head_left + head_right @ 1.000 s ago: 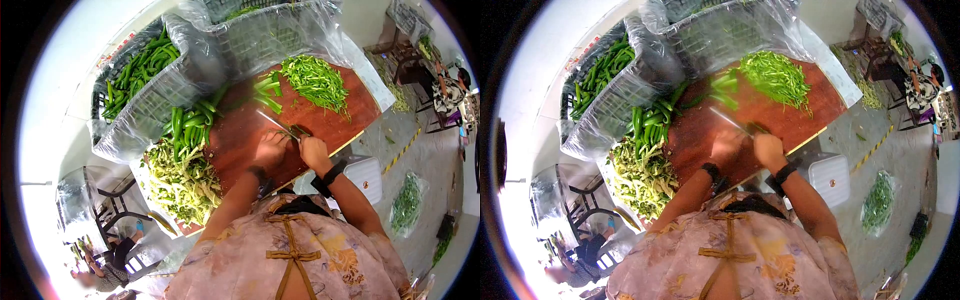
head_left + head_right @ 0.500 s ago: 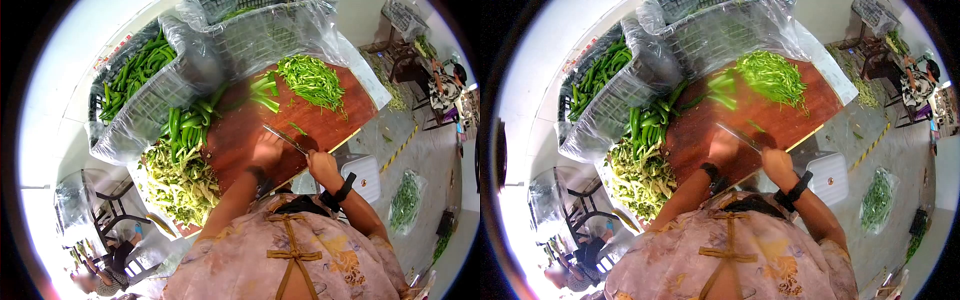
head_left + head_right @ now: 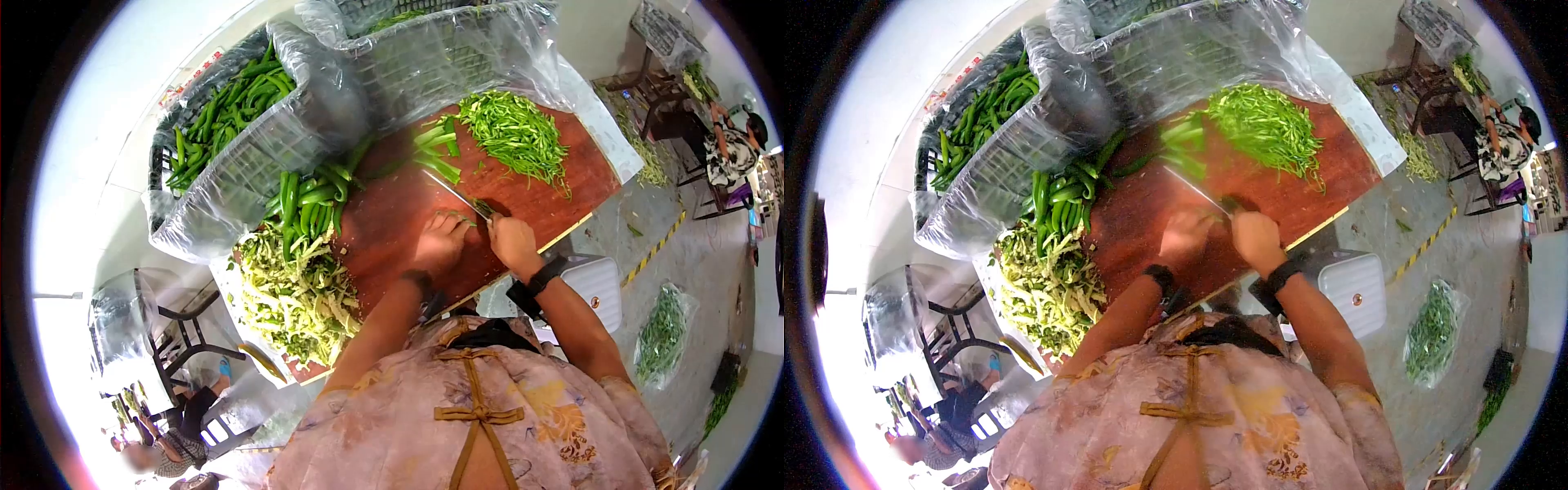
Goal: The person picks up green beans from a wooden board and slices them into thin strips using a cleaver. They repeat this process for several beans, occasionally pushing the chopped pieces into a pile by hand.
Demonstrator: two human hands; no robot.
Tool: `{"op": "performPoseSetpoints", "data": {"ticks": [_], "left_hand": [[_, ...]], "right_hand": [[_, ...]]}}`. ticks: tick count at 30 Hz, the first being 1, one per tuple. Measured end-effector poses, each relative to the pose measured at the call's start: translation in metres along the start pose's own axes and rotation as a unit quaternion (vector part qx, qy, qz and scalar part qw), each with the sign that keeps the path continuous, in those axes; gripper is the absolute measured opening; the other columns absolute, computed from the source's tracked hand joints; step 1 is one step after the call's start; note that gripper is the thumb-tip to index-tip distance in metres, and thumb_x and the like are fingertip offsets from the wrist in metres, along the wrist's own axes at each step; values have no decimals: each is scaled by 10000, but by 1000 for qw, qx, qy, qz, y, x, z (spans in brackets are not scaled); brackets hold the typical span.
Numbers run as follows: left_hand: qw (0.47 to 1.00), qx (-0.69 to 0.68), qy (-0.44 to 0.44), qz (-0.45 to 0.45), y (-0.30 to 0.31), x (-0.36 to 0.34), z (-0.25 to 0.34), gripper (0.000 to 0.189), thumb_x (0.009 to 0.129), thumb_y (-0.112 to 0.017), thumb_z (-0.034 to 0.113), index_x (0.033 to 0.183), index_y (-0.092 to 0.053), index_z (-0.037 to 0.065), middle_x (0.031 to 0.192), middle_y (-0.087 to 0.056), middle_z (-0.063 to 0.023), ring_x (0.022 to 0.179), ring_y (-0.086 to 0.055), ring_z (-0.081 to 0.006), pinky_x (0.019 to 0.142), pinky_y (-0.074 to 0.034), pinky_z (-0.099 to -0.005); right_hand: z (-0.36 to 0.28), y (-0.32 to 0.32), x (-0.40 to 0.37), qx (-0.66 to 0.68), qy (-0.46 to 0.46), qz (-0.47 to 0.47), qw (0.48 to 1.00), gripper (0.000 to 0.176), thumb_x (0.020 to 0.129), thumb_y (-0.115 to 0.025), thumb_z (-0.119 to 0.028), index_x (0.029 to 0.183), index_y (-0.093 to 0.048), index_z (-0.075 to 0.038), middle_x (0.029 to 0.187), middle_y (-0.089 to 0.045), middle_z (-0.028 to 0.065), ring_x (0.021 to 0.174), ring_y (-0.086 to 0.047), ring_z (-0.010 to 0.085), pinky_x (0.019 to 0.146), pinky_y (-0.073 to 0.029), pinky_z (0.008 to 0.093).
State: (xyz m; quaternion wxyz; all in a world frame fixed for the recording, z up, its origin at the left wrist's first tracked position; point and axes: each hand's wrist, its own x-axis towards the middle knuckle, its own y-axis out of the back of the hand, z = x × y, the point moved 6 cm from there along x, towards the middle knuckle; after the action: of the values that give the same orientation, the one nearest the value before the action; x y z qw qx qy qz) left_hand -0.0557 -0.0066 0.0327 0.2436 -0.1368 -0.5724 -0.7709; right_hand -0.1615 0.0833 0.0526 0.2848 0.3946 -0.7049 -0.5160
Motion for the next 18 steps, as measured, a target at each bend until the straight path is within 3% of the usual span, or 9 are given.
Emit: {"op": "performPoseSetpoints", "data": {"ticks": [2,5,18], "left_hand": [[999,-11,27,-36,-4,1,-3,247,749,-516,103,963,-636,77,1026,-583,-81,991,-536,-267,855,-425,-390],[996,4,68,-63,-8,0,-2,240,758,-511,101,962,-636,77,1024,-584,-84,995,-533,-269,859,-424,-395],[996,19,42,-70,-14,-5,-6,199,738,-521,111,902,-633,90,980,-576,-77,987,-531,-264,813,-434,-402]], "right_hand": [[6,7,-12,23,26,37,999,200,859,-516,-207,803,-559,-19,656,-592,217,631,-587,409,563,-464,493],[6,11,-37,3,19,-5,1000,196,858,-520,-212,808,-563,-27,638,-591,209,615,-592,393,559,-466,486],[4,0,-46,-11,7,-50,999,176,850,-498,-188,789,-558,-34,634,-591,204,611,-600,384,554,-475,487]]}}
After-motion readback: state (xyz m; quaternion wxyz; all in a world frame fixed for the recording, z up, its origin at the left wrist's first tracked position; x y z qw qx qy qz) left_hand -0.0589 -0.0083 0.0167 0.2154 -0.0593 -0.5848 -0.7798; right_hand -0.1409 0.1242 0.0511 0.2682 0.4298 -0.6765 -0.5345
